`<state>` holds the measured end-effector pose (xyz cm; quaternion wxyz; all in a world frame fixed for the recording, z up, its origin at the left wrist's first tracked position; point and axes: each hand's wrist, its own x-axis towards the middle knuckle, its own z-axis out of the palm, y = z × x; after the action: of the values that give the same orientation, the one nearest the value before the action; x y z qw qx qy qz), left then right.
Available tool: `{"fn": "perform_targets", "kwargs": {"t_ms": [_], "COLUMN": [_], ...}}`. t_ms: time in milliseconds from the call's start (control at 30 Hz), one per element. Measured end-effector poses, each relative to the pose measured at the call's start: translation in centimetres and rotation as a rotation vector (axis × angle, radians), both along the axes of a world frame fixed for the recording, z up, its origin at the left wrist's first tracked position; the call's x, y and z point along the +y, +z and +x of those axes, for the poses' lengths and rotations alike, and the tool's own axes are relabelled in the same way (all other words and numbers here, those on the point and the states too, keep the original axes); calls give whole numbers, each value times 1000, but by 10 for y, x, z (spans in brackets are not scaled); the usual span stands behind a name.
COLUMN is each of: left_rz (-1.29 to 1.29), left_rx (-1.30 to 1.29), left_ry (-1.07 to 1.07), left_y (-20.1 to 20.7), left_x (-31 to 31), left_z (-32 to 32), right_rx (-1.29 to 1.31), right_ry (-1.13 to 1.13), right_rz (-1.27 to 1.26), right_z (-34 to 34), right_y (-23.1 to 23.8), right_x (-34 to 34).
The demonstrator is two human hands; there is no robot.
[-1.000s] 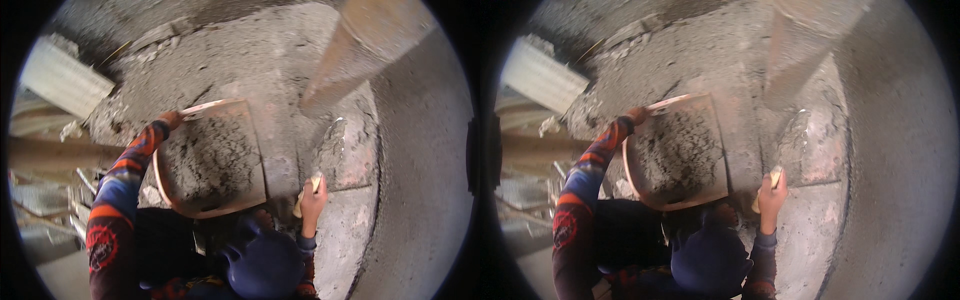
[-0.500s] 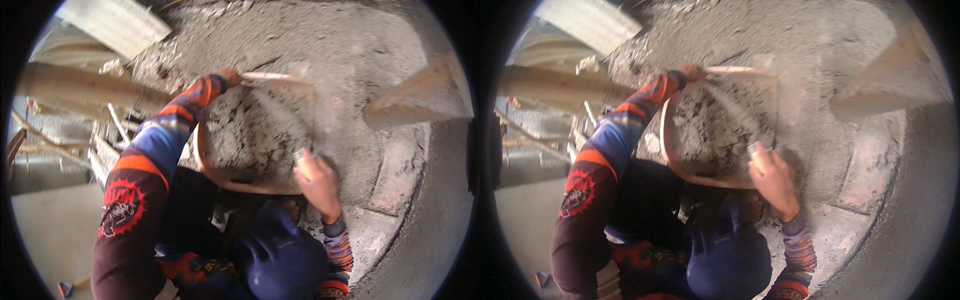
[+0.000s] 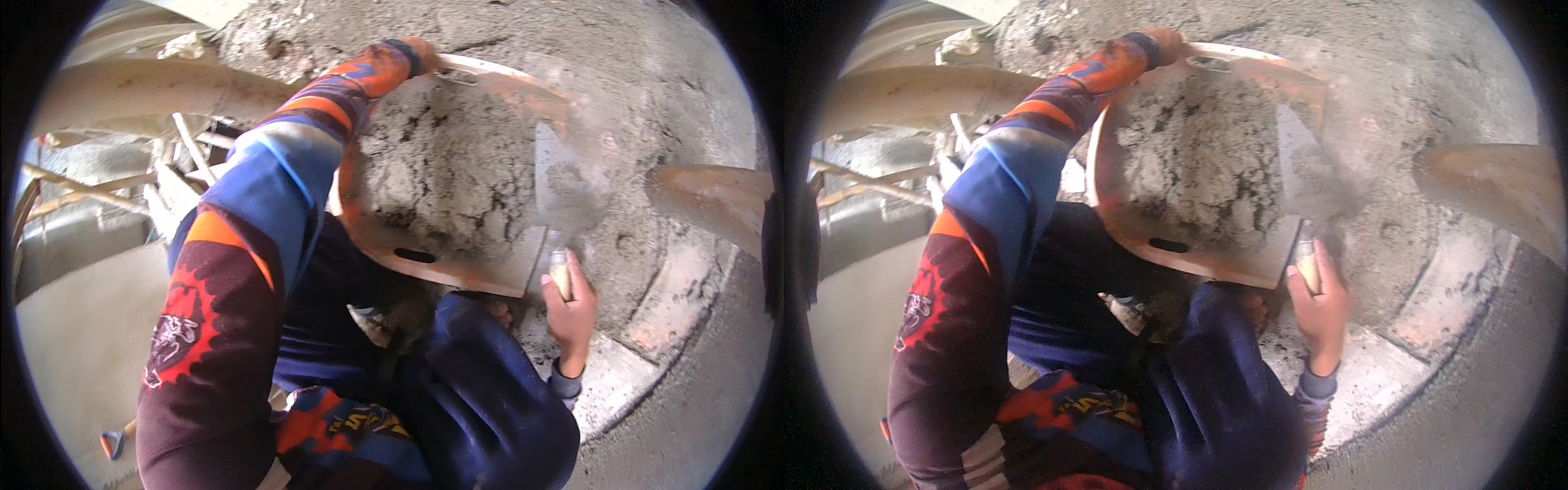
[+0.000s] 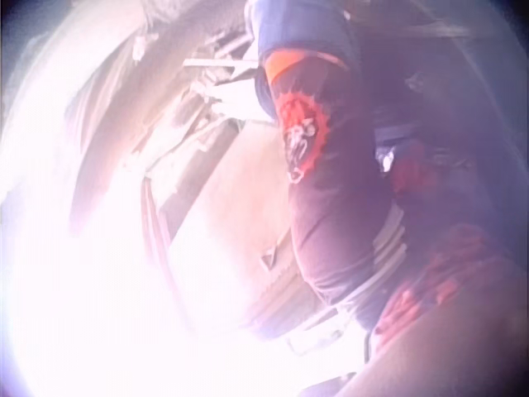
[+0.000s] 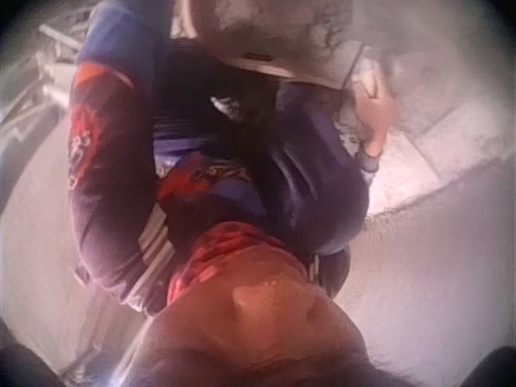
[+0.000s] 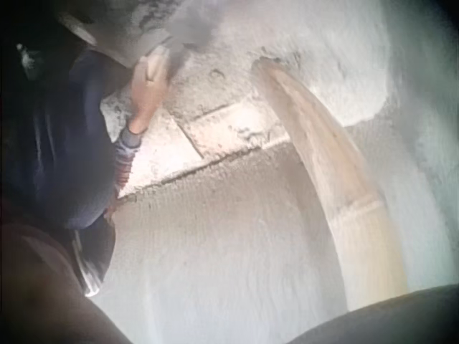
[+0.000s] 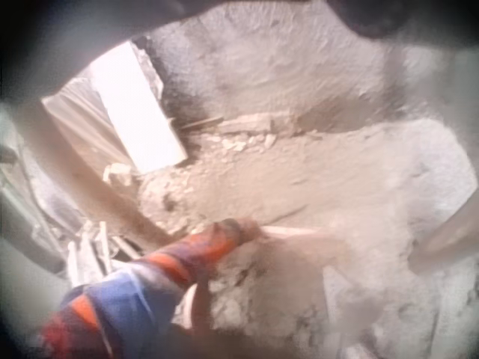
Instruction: The person scoops wet cement from a basin using a trowel and applies it to the floor surface, smoothing it out around a vertical pipe. The person repeatedly transfers cement from the basin to the floor and spreads it evenly.
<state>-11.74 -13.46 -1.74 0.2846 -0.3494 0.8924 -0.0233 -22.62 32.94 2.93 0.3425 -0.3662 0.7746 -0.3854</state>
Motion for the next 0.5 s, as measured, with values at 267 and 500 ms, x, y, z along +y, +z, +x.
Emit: {"fn": "perform_targets", "kwargs": {"t_ms": [267,500], "left_rz": [26,-32], "left_rx": [-105,-397], "left_ry": [-294,-586], "left_y": [-40,-104], "left_x": [-69,-130], "left_z": [-29,-45], "right_rx": [17,21], "right_ry": [-170,-275], "right_rz": [-4,446], "right_z": [14,19], "right_y": [14,42], "right_x": [31,125]}}
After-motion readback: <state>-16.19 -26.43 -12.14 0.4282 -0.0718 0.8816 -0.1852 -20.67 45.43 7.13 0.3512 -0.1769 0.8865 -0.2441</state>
